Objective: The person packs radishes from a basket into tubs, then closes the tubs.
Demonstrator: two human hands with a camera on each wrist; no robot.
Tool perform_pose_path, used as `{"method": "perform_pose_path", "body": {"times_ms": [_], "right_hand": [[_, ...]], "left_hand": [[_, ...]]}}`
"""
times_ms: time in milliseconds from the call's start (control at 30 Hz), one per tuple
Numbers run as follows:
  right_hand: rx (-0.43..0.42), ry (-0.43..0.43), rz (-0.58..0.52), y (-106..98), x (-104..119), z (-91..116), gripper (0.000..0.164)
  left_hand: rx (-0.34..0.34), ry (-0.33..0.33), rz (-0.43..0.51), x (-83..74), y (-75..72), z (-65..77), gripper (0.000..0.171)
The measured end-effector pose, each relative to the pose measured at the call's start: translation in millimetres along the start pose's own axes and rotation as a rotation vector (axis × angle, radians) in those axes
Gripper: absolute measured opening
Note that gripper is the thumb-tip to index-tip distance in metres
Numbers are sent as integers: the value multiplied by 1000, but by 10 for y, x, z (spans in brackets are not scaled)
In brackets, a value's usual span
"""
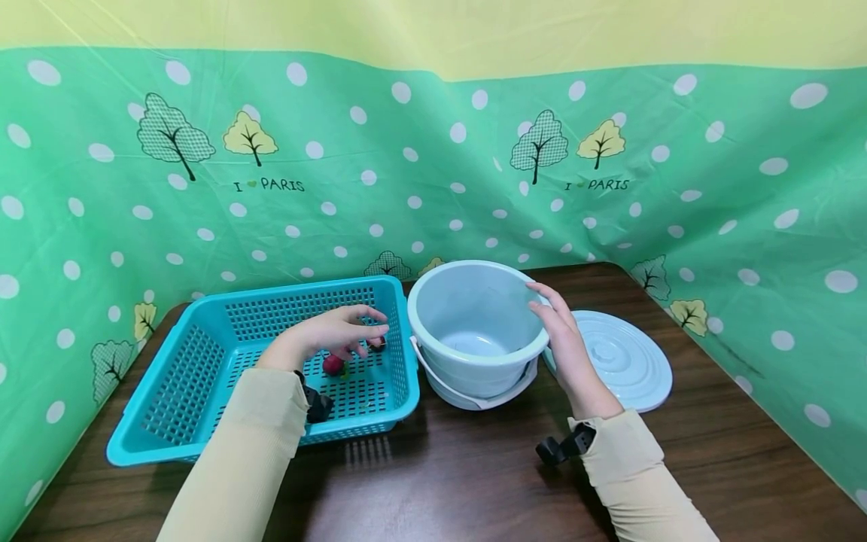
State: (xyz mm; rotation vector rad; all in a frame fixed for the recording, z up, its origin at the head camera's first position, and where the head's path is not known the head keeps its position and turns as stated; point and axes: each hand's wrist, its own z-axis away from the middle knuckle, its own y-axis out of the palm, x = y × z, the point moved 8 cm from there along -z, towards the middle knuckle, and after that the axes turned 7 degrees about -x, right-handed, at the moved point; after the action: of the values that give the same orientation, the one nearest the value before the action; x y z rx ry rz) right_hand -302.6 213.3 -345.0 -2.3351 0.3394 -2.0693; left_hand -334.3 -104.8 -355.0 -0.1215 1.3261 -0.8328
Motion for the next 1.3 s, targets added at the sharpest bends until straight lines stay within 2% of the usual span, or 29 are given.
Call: {"method": "perform_pose_path", "body": {"times_ms": [300, 567, 800, 1300], "right_hand": [[-2, -5, -5, 11, 12, -3, 51], [0, 1, -1, 12, 26, 1, 51], [3, 9, -2, 7, 15, 5, 52], [6, 2, -7, 8, 15, 7, 51]], "left_hand": [[22, -3, -6, -14, 19, 18, 57], [-54, 10, 35, -14, -50, 1, 55], [-58, -28, 50, 31, -28, -18, 54], [-40, -116, -7, 182, 58, -124, 57]]}}
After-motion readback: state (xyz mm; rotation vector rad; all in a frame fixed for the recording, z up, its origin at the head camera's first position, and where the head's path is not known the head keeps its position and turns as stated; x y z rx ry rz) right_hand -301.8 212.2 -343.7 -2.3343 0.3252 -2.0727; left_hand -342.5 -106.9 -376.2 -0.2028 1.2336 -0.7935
